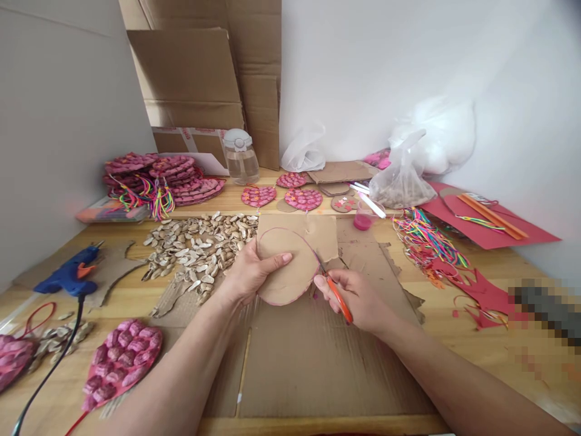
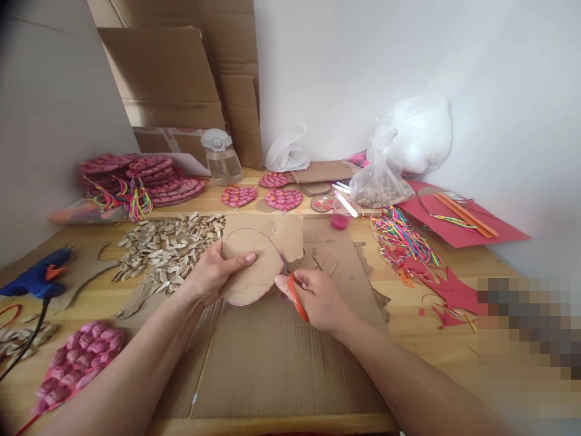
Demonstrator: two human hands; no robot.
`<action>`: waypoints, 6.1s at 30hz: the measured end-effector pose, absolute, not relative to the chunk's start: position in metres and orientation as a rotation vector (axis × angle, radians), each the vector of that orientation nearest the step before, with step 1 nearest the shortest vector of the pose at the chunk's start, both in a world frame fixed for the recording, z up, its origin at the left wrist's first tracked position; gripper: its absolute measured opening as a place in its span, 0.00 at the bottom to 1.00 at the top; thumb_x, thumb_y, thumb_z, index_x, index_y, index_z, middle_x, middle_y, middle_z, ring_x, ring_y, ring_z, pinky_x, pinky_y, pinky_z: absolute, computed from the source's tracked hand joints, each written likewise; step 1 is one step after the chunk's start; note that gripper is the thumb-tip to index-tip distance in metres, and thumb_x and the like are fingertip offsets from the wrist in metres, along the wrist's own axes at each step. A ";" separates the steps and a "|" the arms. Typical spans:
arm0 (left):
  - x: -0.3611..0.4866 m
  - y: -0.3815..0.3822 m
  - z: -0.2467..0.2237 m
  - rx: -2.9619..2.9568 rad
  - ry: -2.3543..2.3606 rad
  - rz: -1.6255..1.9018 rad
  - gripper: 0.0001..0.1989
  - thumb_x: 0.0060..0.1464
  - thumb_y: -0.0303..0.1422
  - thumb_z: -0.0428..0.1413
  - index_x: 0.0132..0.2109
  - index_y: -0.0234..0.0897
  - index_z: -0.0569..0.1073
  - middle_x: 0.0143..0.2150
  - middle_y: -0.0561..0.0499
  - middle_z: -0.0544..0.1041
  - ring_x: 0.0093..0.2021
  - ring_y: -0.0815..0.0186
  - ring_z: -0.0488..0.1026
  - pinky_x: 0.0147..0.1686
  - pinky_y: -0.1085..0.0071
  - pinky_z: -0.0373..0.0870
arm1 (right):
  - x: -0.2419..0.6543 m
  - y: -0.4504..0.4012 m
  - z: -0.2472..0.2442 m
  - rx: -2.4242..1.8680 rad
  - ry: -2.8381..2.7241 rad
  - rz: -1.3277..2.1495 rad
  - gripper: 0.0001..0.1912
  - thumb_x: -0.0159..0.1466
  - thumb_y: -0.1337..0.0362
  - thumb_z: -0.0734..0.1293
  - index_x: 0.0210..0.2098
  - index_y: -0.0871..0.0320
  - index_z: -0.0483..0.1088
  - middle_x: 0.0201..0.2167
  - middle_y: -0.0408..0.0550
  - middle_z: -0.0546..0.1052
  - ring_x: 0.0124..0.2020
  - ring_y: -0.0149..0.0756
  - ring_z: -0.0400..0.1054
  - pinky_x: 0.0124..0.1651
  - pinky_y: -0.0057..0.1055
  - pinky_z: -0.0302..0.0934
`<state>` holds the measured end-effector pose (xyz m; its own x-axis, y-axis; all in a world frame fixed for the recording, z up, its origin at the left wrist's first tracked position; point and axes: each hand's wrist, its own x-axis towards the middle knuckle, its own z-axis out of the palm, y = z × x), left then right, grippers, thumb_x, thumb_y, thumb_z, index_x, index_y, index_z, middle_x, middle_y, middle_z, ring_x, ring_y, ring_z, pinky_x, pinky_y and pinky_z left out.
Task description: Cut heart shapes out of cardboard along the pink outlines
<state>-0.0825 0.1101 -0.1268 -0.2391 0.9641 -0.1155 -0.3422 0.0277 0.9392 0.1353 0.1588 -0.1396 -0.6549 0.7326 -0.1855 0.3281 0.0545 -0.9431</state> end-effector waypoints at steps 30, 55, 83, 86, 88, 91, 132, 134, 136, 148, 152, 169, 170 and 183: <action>-0.082 0.109 -0.128 0.783 1.122 1.362 0.30 0.40 0.33 0.73 0.51 0.34 0.74 0.46 0.41 0.83 0.41 0.56 0.81 0.43 0.62 0.79 | 0.136 0.157 -0.137 -1.092 -1.932 1.681 0.29 0.62 0.38 0.65 0.22 0.57 0.62 0.16 0.37 0.62 0.17 0.26 0.53 0.21 0.27 0.46; -0.086 0.108 -0.131 0.838 1.140 1.293 0.28 0.41 0.33 0.73 0.50 0.34 0.74 0.45 0.43 0.83 0.41 0.58 0.80 0.43 0.63 0.77 | 0.134 0.157 -0.137 -1.128 -1.852 1.792 0.26 0.60 0.42 0.69 0.21 0.58 0.65 0.12 0.38 0.64 0.14 0.25 0.53 0.20 0.25 0.46; -0.091 0.106 -0.126 0.882 1.158 1.283 0.27 0.41 0.33 0.73 0.48 0.35 0.74 0.43 0.45 0.83 0.39 0.60 0.80 0.42 0.63 0.78 | 0.136 0.156 -0.142 -1.049 -1.915 1.755 0.28 0.63 0.40 0.66 0.21 0.58 0.63 0.14 0.38 0.63 0.16 0.25 0.55 0.20 0.24 0.47; -0.091 0.107 -0.126 0.876 1.147 1.276 0.28 0.41 0.33 0.73 0.49 0.34 0.74 0.44 0.45 0.83 0.39 0.60 0.80 0.43 0.63 0.77 | 0.134 0.154 -0.143 -1.040 -1.891 1.766 0.29 0.63 0.39 0.65 0.21 0.57 0.62 0.14 0.37 0.62 0.16 0.24 0.55 0.21 0.24 0.48; -0.091 0.107 -0.126 0.864 1.145 1.279 0.28 0.41 0.33 0.73 0.49 0.33 0.73 0.44 0.44 0.82 0.39 0.61 0.80 0.43 0.63 0.77 | 0.133 0.152 -0.143 -1.049 -1.873 1.759 0.29 0.63 0.39 0.65 0.21 0.57 0.61 0.14 0.37 0.62 0.16 0.24 0.54 0.20 0.24 0.48; -0.091 0.107 -0.125 0.863 1.151 1.282 0.29 0.40 0.33 0.73 0.50 0.33 0.73 0.45 0.44 0.82 0.40 0.60 0.80 0.43 0.64 0.77 | 0.132 0.150 -0.144 -1.054 -1.866 1.742 0.30 0.63 0.39 0.64 0.21 0.57 0.60 0.15 0.37 0.61 0.16 0.24 0.54 0.20 0.24 0.48; -0.104 0.111 -0.120 0.794 1.239 1.747 0.35 0.38 0.36 0.73 0.54 0.37 0.71 0.49 0.45 0.81 0.46 0.56 0.79 0.44 0.66 0.77 | 0.134 0.168 -0.143 -1.087 -1.706 1.680 0.23 0.59 0.45 0.73 0.26 0.58 0.66 0.19 0.38 0.67 0.20 0.26 0.56 0.24 0.26 0.50; -0.096 0.111 -0.122 0.803 1.191 1.653 0.34 0.38 0.36 0.73 0.53 0.36 0.72 0.48 0.45 0.82 0.45 0.56 0.80 0.44 0.65 0.77 | 0.135 0.176 -0.145 -0.978 -1.525 1.648 0.21 0.59 0.45 0.73 0.30 0.57 0.68 0.24 0.41 0.72 0.23 0.28 0.61 0.27 0.26 0.56; -0.087 0.110 -0.126 0.805 1.158 1.570 0.33 0.38 0.35 0.73 0.52 0.36 0.73 0.46 0.45 0.82 0.44 0.55 0.80 0.43 0.64 0.77 | 0.136 0.182 -0.145 -0.867 -1.376 1.682 0.20 0.57 0.46 0.74 0.35 0.56 0.71 0.30 0.43 0.75 0.27 0.30 0.66 0.29 0.27 0.60; -0.066 0.107 -0.143 0.705 1.013 1.315 0.27 0.39 0.33 0.73 0.48 0.34 0.76 0.42 0.44 0.84 0.39 0.57 0.81 0.40 0.65 0.78 | 0.137 0.183 -0.137 -0.623 -1.386 1.941 0.26 0.58 0.58 0.75 0.55 0.51 0.74 0.49 0.50 0.81 0.58 0.50 0.71 0.60 0.50 0.63; -0.064 0.107 -0.141 0.638 0.937 1.299 0.25 0.39 0.30 0.73 0.46 0.35 0.77 0.40 0.46 0.84 0.35 0.61 0.81 0.38 0.67 0.77 | 0.139 0.184 -0.139 -0.619 -1.376 1.946 0.28 0.57 0.57 0.75 0.56 0.52 0.73 0.49 0.52 0.82 0.58 0.51 0.71 0.60 0.51 0.63; -0.053 0.106 -0.147 0.637 0.949 1.262 0.22 0.46 0.39 0.71 0.47 0.34 0.80 0.42 0.43 0.84 0.39 0.59 0.81 0.43 0.65 0.76 | 0.138 0.186 -0.139 -0.605 -1.340 1.931 0.20 0.63 0.56 0.71 0.54 0.52 0.75 0.52 0.50 0.80 0.59 0.48 0.69 0.62 0.48 0.63; -0.053 0.106 -0.147 0.663 0.971 1.266 0.22 0.45 0.38 0.71 0.46 0.34 0.80 0.42 0.43 0.84 0.39 0.59 0.81 0.43 0.65 0.76 | 0.138 0.186 -0.139 -0.616 -1.355 1.909 0.20 0.63 0.56 0.72 0.53 0.52 0.75 0.52 0.50 0.80 0.59 0.47 0.69 0.62 0.48 0.63; -0.079 0.103 -0.128 0.759 1.010 1.108 0.22 0.41 0.35 0.72 0.44 0.32 0.82 0.41 0.43 0.85 0.36 0.60 0.80 0.40 0.67 0.76 | 0.146 0.190 -0.131 -0.525 -1.565 1.947 0.19 0.61 0.57 0.71 0.19 0.59 0.67 0.18 0.42 0.67 0.22 0.29 0.59 0.29 0.30 0.54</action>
